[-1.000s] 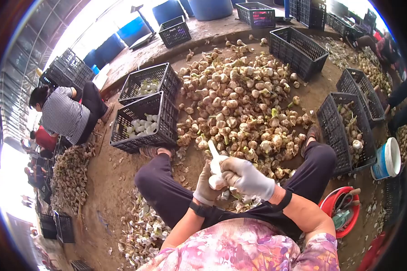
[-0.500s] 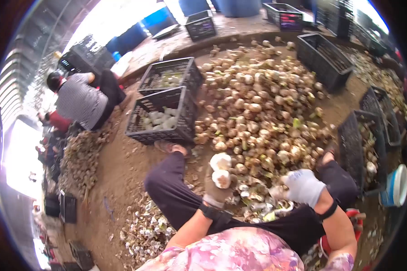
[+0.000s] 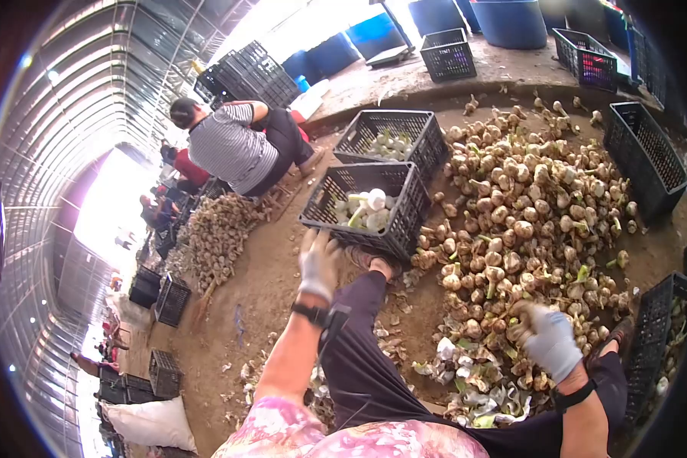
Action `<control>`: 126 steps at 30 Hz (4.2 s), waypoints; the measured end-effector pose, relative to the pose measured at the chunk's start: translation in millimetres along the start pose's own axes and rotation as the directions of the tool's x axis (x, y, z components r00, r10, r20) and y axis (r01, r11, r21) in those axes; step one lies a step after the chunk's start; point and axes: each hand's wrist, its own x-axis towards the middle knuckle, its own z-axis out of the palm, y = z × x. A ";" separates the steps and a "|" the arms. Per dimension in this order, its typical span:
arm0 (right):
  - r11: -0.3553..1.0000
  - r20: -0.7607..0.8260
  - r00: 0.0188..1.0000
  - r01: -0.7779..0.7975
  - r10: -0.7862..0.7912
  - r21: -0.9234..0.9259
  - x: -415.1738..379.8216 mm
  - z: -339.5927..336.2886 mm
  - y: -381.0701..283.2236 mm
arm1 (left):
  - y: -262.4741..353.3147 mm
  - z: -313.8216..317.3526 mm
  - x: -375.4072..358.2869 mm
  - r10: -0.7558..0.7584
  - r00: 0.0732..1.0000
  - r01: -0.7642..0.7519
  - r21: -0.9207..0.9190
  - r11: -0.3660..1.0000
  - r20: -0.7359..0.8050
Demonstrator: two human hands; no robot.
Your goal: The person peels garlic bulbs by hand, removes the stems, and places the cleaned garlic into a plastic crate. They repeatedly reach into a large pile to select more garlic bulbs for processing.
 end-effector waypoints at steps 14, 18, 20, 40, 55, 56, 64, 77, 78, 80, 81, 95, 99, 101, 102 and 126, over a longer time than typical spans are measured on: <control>0.926 0.185 0.953 0.281 -0.239 -0.252 6.4 39.0 -17.4 | -61.4 -91.4 -232.2 -0.647 0.694 0.714 -0.413 0.565 0.316; 0.921 0.192 0.958 0.263 -0.214 -0.286 2.8 32.2 -12.9 | -27.4 -115.9 -214.1 -0.691 0.564 0.814 -0.445 0.373 0.452; 0.934 0.193 0.968 0.211 -0.159 -0.288 0.6 28.4 -13.3 | -16.2 -142.2 -222.9 -0.575 0.567 0.821 -0.465 0.332 0.590; 0.982 -0.374 0.924 -0.004 0.076 0.191 -31.6 -64.8 37.3 | 76.1 -5.3 -90.5 0.008 0.693 0.157 -0.162 0.974 0.721; 0.987 -0.388 0.909 -0.128 0.154 0.094 -56.6 -85.0 53.8 | 111.6 279.0 -310.2 0.311 0.080 -0.659 -0.185 0.729 0.947; 0.984 -0.404 0.900 -0.125 0.165 0.123 -57.2 -83.7 56.4 | 112.9 282.4 -315.4 0.321 0.106 -0.688 -0.164 0.707 0.941; 0.982 -0.453 0.871 -0.163 0.189 0.097 -62.6 -87.9 61.9 | 48.4 255.6 -279.8 0.339 -0.270 -0.846 -0.390 0.362 0.901; 0.985 -0.370 0.916 -0.171 0.155 -0.011 -52.0 -72.4 61.3 | 11.2 203.5 -234.1 -0.027 0.291 -0.499 0.176 0.848 0.956; 0.974 -0.294 0.938 -0.213 0.182 -0.075 -48.7 -71.8 56.3 | 7.3 199.4 -225.5 -0.016 0.401 -0.360 0.174 0.917 0.916; 0.974 -0.192 0.960 -0.218 0.205 -0.053 -41.2 -56.2 53.0 | 5.6 197.5 -210.1 -0.038 0.571 0.015 0.036 0.999 0.820; 0.973 -0.141 0.966 -0.224 0.216 -0.047 -36.1 -47.7 51.0 | -10.3 208.2 -205.9 0.031 0.628 0.040 -0.073 0.997 0.777; -0.042 0.048 0.881 -0.032 0.471 0.999 -47.1 110.9 -0.3 | 117.3 112.6 -219.4 0.338 0.713 0.168 -0.618 0.768 0.614; 0.295 -0.076 0.902 -0.058 0.425 0.954 -53.7 125.2 -6.5 | 115.6 106.5 -257.6 0.232 0.594 0.674 -0.634 0.378 0.770; 0.423 -0.102 0.930 -0.062 0.354 0.904 -54.0 126.9 -5.2 | 116.7 103.9 -258.6 0.229 0.682 0.424 -0.630 0.651 0.695; 0.672 -0.234 0.924 -0.033 0.302 0.740 -53.0 120.8 -5.9 | 121.4 98.7 -253.2 0.242 0.713 0.291 -0.592 0.752 0.658; 0.297 -0.016 0.913 -0.115 0.407 0.948 -54.9 110.8 -28.4 | 109.2 84.4 -211.8 0.165 0.133 0.905 -0.052 -0.423 0.977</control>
